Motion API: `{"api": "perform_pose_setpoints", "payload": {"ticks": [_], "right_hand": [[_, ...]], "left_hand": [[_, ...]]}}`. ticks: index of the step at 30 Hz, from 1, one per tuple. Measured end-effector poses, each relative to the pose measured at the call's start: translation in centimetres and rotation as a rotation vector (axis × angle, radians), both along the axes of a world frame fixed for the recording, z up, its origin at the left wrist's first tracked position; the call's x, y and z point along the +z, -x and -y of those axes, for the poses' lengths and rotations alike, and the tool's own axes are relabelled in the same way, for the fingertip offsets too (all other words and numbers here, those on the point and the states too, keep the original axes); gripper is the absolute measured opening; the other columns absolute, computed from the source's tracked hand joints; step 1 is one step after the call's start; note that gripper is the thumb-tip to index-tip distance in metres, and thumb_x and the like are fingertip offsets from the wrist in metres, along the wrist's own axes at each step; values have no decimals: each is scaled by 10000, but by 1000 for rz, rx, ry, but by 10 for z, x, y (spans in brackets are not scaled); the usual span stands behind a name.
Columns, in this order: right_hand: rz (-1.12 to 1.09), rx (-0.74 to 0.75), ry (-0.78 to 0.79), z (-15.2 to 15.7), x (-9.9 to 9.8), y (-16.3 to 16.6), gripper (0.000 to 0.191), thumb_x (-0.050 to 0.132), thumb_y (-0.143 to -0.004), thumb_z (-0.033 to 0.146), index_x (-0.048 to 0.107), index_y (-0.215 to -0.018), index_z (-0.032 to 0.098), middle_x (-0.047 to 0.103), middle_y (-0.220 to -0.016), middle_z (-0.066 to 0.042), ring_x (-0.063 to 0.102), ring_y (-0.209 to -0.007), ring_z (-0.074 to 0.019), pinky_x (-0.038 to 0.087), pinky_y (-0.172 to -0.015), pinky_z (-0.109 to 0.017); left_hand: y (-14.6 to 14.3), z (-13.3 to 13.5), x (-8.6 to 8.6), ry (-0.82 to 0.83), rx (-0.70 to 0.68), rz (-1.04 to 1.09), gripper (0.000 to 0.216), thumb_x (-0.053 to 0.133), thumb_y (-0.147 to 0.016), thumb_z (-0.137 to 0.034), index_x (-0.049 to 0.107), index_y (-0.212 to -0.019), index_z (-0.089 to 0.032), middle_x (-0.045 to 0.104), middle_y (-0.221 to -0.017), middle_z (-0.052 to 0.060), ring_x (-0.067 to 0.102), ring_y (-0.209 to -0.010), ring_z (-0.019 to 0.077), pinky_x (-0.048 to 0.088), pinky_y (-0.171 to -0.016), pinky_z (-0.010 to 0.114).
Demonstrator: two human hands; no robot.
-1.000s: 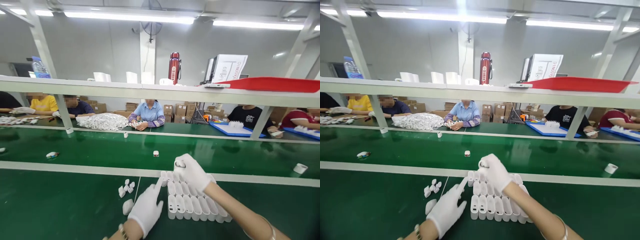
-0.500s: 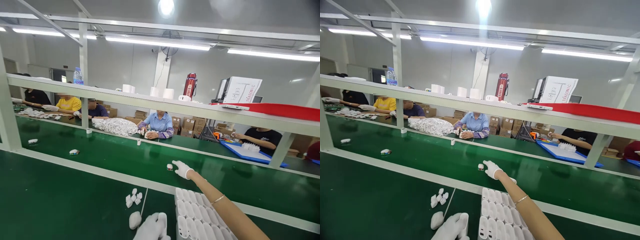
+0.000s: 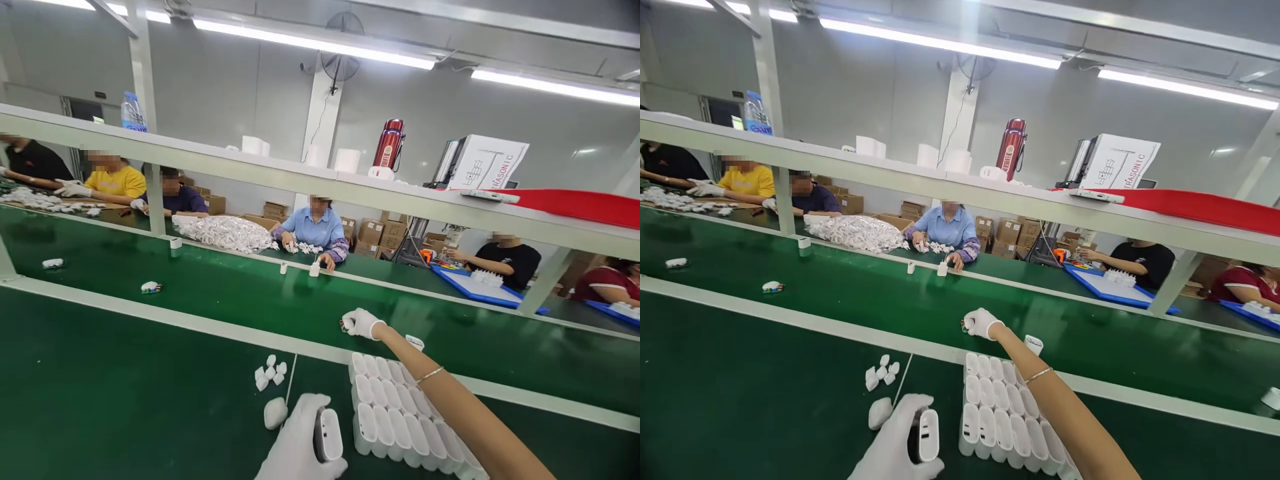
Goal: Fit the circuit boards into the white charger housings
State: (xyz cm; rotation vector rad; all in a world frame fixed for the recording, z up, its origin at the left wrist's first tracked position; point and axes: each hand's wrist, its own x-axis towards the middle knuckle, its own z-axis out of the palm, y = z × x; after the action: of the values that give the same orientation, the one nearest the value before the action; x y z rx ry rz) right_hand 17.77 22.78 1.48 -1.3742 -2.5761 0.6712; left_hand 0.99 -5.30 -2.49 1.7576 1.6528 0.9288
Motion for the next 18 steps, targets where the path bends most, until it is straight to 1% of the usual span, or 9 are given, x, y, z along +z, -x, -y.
{"api": "perform_pose_setpoints", "payload": {"ticks": [2,4,7,9,10,12,13,15,18], "right_hand": [[-84,19,-10,12,9,1,296,577,-919,330,593,-1141,134,605,-1139,-71,609,-982,-208,523,-841,-393],[-175,56,-23,33,21,1,293,578,-919,317,586,-1145,132,608,-1129,-77,611,-973,-197,523,-838,-393],[-294,125,-47,87,34,-7,287,583,-909,296,588,-1146,134,627,-1085,-76,613,-942,-184,522,-825,-380],[-346,153,-59,133,36,-17,304,605,-878,260,599,-1169,171,636,-1059,-62,611,-927,-180,517,-820,-352],[-364,161,-63,156,34,-22,324,609,-863,239,603,-1184,197,635,-1050,-54,611,-915,-177,516,-814,-340],[-377,174,-63,196,25,-30,402,668,-790,178,622,-1181,253,635,-1045,-38,612,-908,-179,516,-794,-324],[-382,160,-82,211,19,-33,434,662,-782,149,616,-1196,269,628,-1093,-46,610,-927,-188,517,-794,-334],[-367,165,-171,231,7,-37,512,686,-742,108,599,-1220,268,625,-1155,-64,611,-977,-222,515,-826,-379],[-350,187,-286,238,-5,-37,597,773,-662,100,584,-1212,236,639,-1167,-77,627,-983,-247,517,-847,-416]], "left_hand": [[-1,-1,-1,8,17,-17,417,642,-692,-158,568,-1097,-222,602,-909,40,644,-827,232,554,-785,404],[0,-3,-3,-4,10,-38,388,612,-694,-175,570,-1076,-226,594,-949,59,641,-877,264,549,-819,438],[2,-4,-7,-54,-13,-16,474,610,-701,-182,533,-1165,-245,569,-1140,78,601,-1041,287,504,-942,482],[3,-5,-11,-88,-24,28,527,627,-699,-157,515,-1200,-275,543,-1233,61,559,-1127,278,450,-1021,496],[3,-5,-13,-104,-38,48,536,637,-703,-145,512,-1205,-285,542,-1248,53,545,-1151,271,432,-1042,495],[2,-5,-16,-145,-93,67,535,654,-726,-133,506,-1212,-300,551,-1243,45,538,-1162,257,432,-1048,475],[2,-4,-17,-178,-129,67,527,657,-747,-135,500,-1218,-309,556,-1235,41,542,-1158,248,444,-1038,457],[2,-3,-17,-259,-186,44,492,656,-803,-172,477,-1232,-333,565,-1206,31,558,-1128,228,475,-1003,423],[3,-2,-17,-368,-200,-26,476,647,-859,-254,424,-1266,-358,563,-1181,29,571,-1096,216,502,-963,411]]}}
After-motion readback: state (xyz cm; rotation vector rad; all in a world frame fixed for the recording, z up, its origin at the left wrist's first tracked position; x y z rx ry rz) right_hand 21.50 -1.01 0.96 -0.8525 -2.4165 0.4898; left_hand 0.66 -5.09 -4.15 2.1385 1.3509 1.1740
